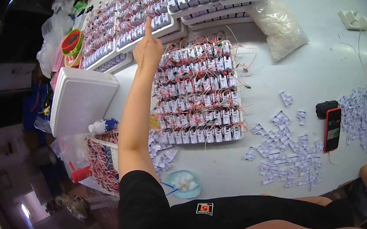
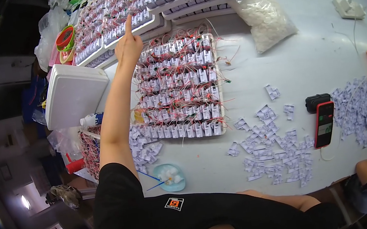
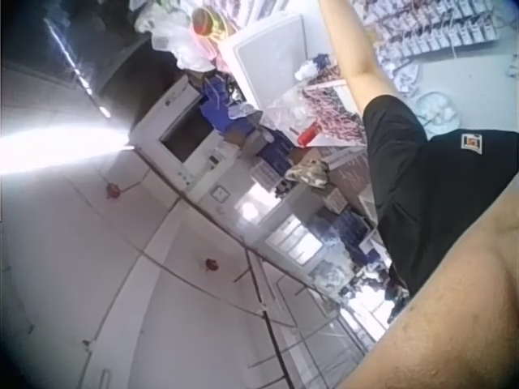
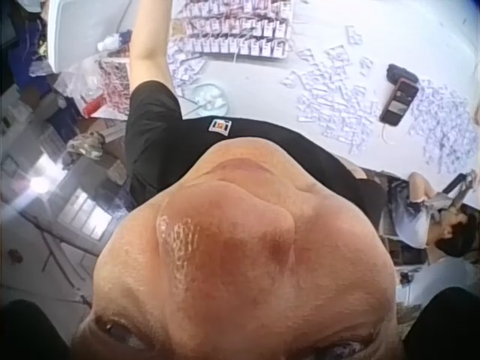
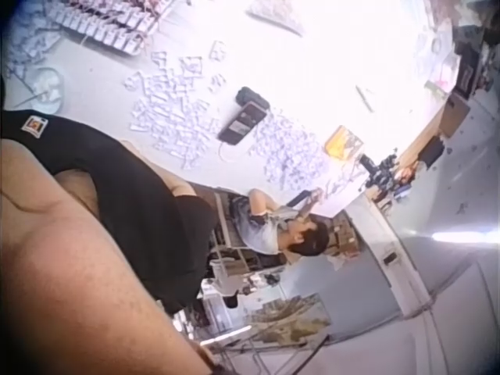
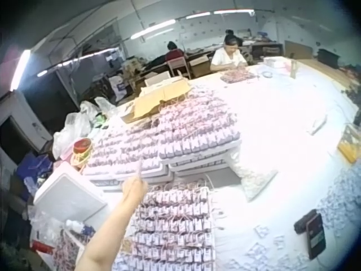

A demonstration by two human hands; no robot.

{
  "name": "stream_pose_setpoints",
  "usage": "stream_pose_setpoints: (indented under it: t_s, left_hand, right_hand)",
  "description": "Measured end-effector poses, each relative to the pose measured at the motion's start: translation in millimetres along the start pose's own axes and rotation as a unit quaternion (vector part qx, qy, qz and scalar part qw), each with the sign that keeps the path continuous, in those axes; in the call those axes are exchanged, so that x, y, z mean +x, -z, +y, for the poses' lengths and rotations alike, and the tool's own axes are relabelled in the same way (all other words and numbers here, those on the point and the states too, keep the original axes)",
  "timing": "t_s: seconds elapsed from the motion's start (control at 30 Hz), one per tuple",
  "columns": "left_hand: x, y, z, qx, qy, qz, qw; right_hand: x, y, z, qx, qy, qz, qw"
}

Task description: Assemble small electronic motors and plastic housing parts on a workbench.

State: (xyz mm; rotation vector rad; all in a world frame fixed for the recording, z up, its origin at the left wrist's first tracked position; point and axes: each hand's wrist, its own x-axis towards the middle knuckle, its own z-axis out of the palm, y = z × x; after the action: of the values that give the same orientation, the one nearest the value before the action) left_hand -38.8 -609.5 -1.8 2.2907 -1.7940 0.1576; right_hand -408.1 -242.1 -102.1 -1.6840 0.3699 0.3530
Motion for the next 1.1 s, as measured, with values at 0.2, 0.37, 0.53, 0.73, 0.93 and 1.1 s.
stream_pose_setpoints:
  t_s: [0.2, 0.37, 0.53, 0.73, 0.93, 1.1]
  left_hand:
    - [11, -10, 2, 0.057, -0.038, -0.040, 0.997]
    - [14, -14, 7, 0.064, -0.035, -0.046, 0.996]
    - [15, -11, 14, 0.064, -0.026, -0.057, 0.996]
    - [-5, -8, 21, 0.023, -0.034, -0.068, 0.997]
    - [-48, 56, -8, -0.227, 0.022, 0.144, 0.963]
    - [-152, 27, -139, -0.323, 0.246, -0.029, 0.913]
  right_hand:
    - [5, 9, -2, 0.011, 0.002, 0.012, 1.000]
    - [0, 17, -2, 0.017, -0.004, 0.021, 1.000]
    - [-3, 24, -6, 0.022, -0.006, 0.034, 0.999]
    - [-12, 30, -9, 0.026, -0.013, 0.020, 0.999]
    - [-64, -11, -18, -0.012, -0.089, -0.052, 0.995]
    - [-90, 51, -45, -0.105, -0.017, 0.162, 0.981]
